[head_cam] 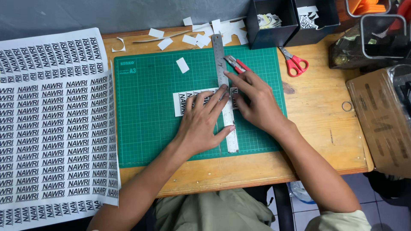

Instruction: The person uses a metal ruler and a red utility knife to cut a sheet of printed stickers on a green cutting mat. They repeatedly align the ruler, slice along the edge, and separate the cut sticker strips, placing them into a nearby black container.

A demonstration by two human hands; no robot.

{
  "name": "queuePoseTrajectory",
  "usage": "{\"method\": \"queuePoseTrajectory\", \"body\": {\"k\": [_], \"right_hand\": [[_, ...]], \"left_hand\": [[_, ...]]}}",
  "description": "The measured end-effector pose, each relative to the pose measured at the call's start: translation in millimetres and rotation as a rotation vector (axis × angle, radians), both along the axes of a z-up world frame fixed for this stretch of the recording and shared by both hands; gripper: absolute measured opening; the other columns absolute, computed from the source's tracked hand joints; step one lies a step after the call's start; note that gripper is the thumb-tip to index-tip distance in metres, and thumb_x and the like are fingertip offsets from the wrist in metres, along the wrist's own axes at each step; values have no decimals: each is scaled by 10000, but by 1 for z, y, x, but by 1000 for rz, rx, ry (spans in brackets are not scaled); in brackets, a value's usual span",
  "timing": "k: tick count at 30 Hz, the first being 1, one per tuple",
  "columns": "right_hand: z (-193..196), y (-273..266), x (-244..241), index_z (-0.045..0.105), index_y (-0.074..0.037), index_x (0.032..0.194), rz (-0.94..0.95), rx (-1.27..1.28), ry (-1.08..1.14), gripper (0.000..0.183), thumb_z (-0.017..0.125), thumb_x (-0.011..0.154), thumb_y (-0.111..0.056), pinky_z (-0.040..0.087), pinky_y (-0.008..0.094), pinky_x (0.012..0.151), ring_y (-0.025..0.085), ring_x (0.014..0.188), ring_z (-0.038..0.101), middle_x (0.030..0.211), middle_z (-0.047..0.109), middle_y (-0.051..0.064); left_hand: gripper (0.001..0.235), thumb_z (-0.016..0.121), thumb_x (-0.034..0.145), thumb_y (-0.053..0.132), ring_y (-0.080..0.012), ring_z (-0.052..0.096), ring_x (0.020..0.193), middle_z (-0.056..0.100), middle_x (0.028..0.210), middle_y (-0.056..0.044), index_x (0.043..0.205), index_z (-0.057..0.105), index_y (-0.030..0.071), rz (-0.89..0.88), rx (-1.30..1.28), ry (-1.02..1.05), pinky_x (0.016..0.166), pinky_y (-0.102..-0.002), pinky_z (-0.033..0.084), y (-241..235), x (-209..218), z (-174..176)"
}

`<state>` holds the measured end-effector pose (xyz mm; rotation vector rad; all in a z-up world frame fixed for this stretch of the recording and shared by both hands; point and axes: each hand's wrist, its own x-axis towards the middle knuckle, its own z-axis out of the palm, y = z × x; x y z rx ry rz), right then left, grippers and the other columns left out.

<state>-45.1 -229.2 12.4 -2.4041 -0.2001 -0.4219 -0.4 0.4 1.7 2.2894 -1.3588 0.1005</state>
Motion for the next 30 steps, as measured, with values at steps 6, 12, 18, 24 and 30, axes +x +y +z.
{"method": "queuePoseTrajectory", "body": {"k": [6,12,18,24,30], "right_hand": [[11,4,-5,578,-25,1693,-56,246,60,799,737,942,201,665,499,898,421,1020,788,1275,668,261],[12,5,-8,466,-53,1772,-136,323,242,897,802,958,121,667,494,751,399,885,808,1036,759,244],[9,10,-7,468,-53,1763,-169,242,273,909,852,945,46,648,470,684,373,805,799,924,796,230],[6,13,-7,534,-82,1731,-196,317,262,835,824,964,73,663,425,694,325,828,787,939,795,195],[8,17,-6,552,-79,1719,-199,342,272,817,831,968,85,672,451,702,349,854,789,971,796,221]], "left_hand": [[819,709,1011,574,-356,522,1404,499,1776,-150,1622,593,41,0,9,9,1107,-557,401,0,-1,3],[802,699,1026,565,-357,515,1408,492,1782,-156,1616,604,30,-1,20,42,1115,-565,397,0,-1,6],[812,722,1011,559,-362,516,1415,489,1787,-153,1618,603,32,4,17,45,1119,-577,400,0,0,3],[824,747,987,555,-362,523,1405,515,1765,-155,1598,619,17,12,20,28,1110,-573,405,-2,-1,3],[835,749,984,565,-366,515,1413,517,1759,-162,1588,623,3,10,12,21,1107,-574,405,-2,-1,1]]}}
